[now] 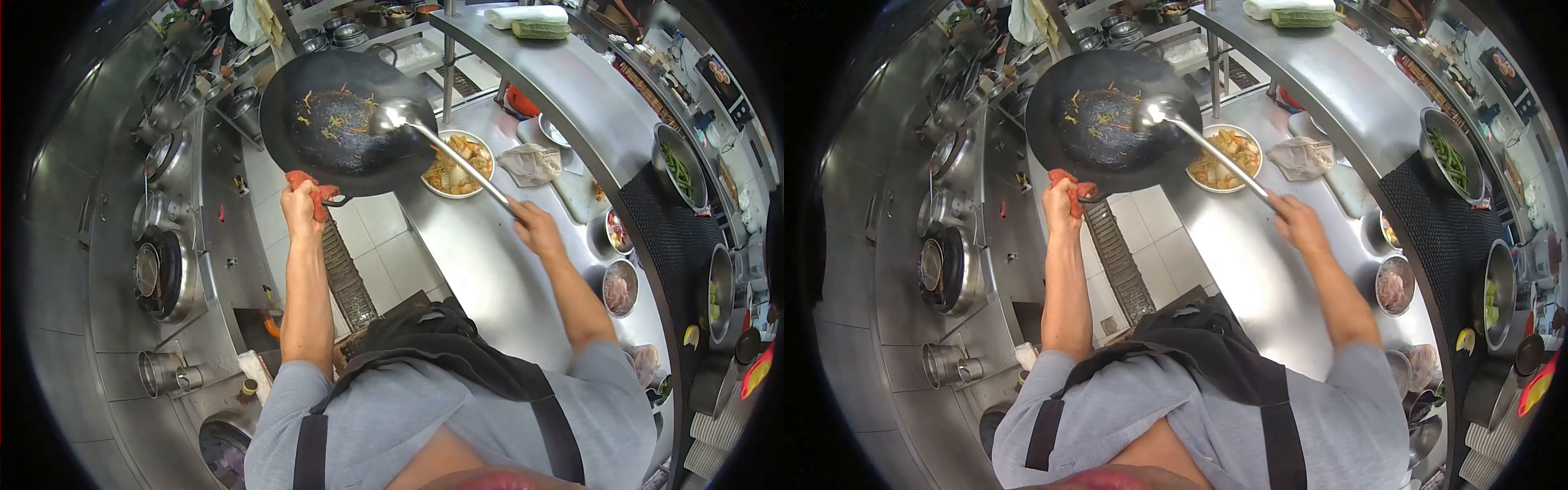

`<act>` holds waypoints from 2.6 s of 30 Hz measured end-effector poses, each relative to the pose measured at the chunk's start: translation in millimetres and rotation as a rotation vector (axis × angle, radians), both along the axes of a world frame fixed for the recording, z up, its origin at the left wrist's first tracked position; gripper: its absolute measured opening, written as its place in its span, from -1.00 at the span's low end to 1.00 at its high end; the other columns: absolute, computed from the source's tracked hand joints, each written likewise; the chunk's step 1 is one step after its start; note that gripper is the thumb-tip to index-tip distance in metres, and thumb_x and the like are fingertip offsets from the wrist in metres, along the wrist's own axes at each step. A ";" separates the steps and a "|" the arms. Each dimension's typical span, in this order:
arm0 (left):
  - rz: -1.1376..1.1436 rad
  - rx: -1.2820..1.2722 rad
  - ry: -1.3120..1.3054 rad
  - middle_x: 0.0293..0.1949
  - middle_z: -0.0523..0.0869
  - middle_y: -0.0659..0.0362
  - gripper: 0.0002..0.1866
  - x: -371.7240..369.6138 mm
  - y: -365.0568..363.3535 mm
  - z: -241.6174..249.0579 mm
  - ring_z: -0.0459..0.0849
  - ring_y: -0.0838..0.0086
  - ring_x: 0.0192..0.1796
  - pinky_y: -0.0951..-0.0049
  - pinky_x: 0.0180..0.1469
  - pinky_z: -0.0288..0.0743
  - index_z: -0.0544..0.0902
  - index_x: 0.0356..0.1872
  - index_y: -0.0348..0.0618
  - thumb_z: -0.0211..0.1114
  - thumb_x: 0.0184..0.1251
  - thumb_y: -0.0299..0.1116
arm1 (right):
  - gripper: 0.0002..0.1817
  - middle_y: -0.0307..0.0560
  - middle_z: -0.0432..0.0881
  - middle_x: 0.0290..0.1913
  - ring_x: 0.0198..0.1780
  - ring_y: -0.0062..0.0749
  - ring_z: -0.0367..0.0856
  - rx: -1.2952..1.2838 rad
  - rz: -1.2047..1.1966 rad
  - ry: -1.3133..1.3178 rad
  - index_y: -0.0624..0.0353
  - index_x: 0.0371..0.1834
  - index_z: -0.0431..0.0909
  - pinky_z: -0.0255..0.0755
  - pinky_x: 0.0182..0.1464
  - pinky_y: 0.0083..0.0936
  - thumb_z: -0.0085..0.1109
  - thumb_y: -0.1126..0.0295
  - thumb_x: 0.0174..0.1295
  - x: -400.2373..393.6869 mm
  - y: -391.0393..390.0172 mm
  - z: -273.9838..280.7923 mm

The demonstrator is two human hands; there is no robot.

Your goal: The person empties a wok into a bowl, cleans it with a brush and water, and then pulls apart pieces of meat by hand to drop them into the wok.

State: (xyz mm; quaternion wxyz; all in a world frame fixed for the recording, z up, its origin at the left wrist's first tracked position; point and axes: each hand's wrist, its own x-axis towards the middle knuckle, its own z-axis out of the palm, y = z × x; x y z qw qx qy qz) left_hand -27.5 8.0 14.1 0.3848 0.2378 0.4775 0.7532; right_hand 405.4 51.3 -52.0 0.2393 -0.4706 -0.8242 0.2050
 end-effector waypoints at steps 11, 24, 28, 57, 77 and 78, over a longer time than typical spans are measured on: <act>0.071 -0.036 -0.106 -0.60 0.39 0.12 -0.87 -1.3 -3.7 15.7 0.48 0.21 -0.69 0.18 -0.49 0.49 0.36 -0.58 -0.26 -0.03 -0.18 -0.73 | -0.36 -0.05 0.61 -0.11 -0.19 -0.15 0.62 0.163 0.000 -0.137 -0.13 0.21 0.49 0.49 -0.13 -0.34 0.16 0.64 -0.02 85.0 -9.6 -5.7; 0.201 -0.028 -0.245 -0.60 0.25 0.18 -0.83 -78.5 -155.1 -59.3 0.35 0.28 -0.60 0.22 -0.34 0.42 0.26 -0.60 -0.14 0.04 -0.17 -0.63 | -0.45 -0.17 0.41 -0.61 -0.64 -0.54 0.39 -0.457 -0.354 0.379 0.27 0.26 0.36 0.35 -0.52 -0.56 0.12 0.51 0.13 45.7 -103.7 -34.5; 0.247 -0.063 -0.337 -0.64 0.28 0.12 -0.85 -72.8 -307.9 -58.2 0.40 0.28 -0.53 0.28 -0.21 0.41 0.27 -0.61 -0.14 0.06 -0.18 -0.59 | -0.50 -0.24 0.45 -0.60 -0.71 -0.60 0.36 -0.860 -0.361 0.754 0.28 0.20 0.34 0.28 -0.70 -0.64 0.13 0.51 0.15 -36.9 -138.9 3.4; 1.681 0.119 -0.598 -0.25 0.69 -0.09 -0.84 -97.6 -765.3 -155.3 0.58 0.34 -0.47 0.62 -0.68 0.31 0.39 -0.33 -0.11 0.03 0.01 -0.51 | -0.55 -0.26 0.44 -0.66 -0.75 -0.58 0.39 -1.324 1.225 -0.277 0.35 0.12 0.42 0.30 -0.69 -0.61 0.06 0.61 0.09 -558.1 -388.4 18.1; 1.865 -0.874 -0.342 -0.21 0.65 -0.26 -0.31 -16.2 -803.2 -253.3 0.68 -0.07 -0.19 0.04 -0.06 0.49 0.36 0.16 -0.35 0.22 0.22 0.04 | -0.62 0.25 0.63 -0.18 -0.04 0.12 0.58 1.006 2.364 -0.421 0.31 -0.02 0.50 0.47 0.02 -0.10 0.08 0.54 0.01 -803.9 -965.1 41.1; 1.895 -1.071 -0.293 -0.22 0.65 -0.27 -0.29 8.8 -801.2 -236.7 0.66 -0.13 -0.18 -0.02 -0.01 0.46 0.34 0.21 -0.30 0.24 0.18 0.03 | -0.63 0.26 0.63 -0.19 -0.06 0.12 0.59 1.028 2.379 -0.433 0.33 -0.04 0.50 0.47 0.01 -0.10 0.09 0.54 0.01 -803.7 -968.9 42.1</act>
